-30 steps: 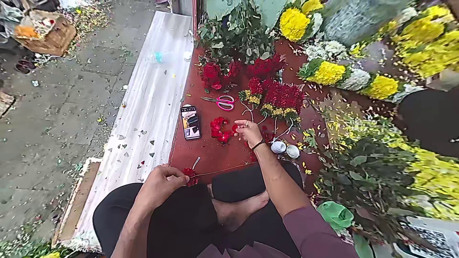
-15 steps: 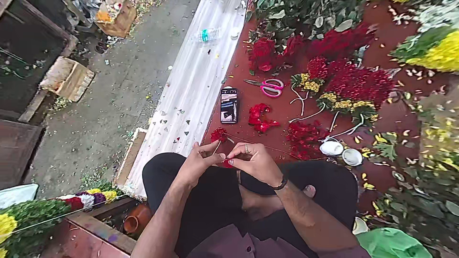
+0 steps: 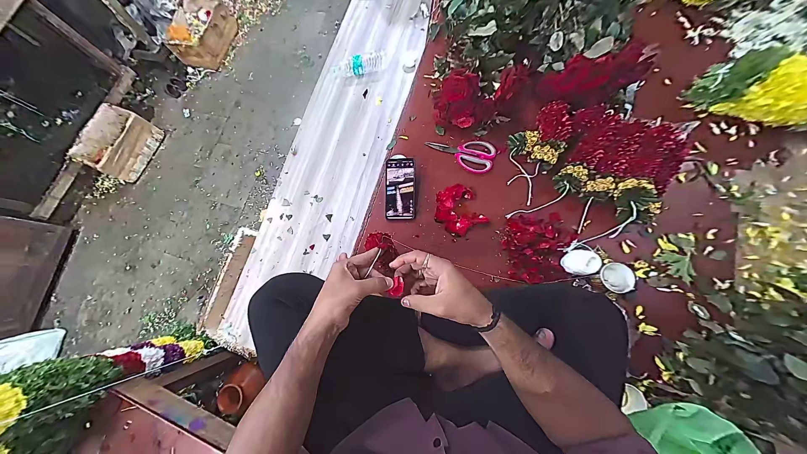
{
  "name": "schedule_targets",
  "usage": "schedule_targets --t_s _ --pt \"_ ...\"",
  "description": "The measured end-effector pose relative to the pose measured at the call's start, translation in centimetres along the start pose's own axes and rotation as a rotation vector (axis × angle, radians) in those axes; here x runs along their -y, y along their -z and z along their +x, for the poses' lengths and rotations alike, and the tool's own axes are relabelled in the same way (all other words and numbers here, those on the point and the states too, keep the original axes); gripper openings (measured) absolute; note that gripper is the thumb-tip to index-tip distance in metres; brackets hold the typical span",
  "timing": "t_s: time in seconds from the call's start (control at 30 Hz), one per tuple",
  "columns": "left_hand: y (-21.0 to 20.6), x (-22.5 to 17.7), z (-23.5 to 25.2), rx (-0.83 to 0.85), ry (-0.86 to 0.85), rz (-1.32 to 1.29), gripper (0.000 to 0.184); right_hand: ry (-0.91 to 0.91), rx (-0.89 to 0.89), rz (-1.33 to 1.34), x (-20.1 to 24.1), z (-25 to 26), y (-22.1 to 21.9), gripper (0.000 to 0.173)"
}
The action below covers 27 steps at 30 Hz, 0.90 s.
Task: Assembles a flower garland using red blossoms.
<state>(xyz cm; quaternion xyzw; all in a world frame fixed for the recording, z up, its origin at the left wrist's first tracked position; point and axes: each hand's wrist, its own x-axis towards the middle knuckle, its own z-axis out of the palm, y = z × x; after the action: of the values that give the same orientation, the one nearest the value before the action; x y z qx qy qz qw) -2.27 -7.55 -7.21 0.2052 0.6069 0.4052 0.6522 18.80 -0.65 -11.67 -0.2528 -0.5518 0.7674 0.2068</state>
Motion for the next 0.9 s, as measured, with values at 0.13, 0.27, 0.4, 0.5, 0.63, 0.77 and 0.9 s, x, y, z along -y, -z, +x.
schedule_targets --t_s 0.13,0.27,0.4,0.5,0.63,0.77,0.9 --pt "-0.2 0.3 0.2 -0.018 -0.018 0.057 0.078 0.049 -0.205 -0.009 -0.5 0.0 -1.7 0.03" --pt "-0.2 0.3 0.1 -0.035 -0.037 0.134 0.083 0.002 -0.254 0.052 -0.8 0.0 -1.9 0.027" --pt "0.1 0.4 0.0 -0.012 -0.06 0.257 0.076 -0.094 -0.36 0.186 -1.0 0.0 -2.4 0.027" --pt "0.0 0.4 -0.1 -0.005 -0.077 0.29 0.066 -0.104 -0.428 0.221 -1.0 -0.1 -2.4 0.034" --pt "-0.3 0.4 0.1 -0.06 -0.053 0.28 0.053 -0.078 -0.461 0.279 -0.2 -0.2 -2.2 0.045" --pt "-0.1 0.7 0.3 -0.046 -0.081 0.421 0.034 -0.073 -0.546 0.305 -0.9 0.4 -2.4 0.05" --pt "0.0 1.1 0.5 -0.014 -0.168 0.499 0.02 -0.102 -0.593 0.259 -2.0 0.7 -2.5 0.052"
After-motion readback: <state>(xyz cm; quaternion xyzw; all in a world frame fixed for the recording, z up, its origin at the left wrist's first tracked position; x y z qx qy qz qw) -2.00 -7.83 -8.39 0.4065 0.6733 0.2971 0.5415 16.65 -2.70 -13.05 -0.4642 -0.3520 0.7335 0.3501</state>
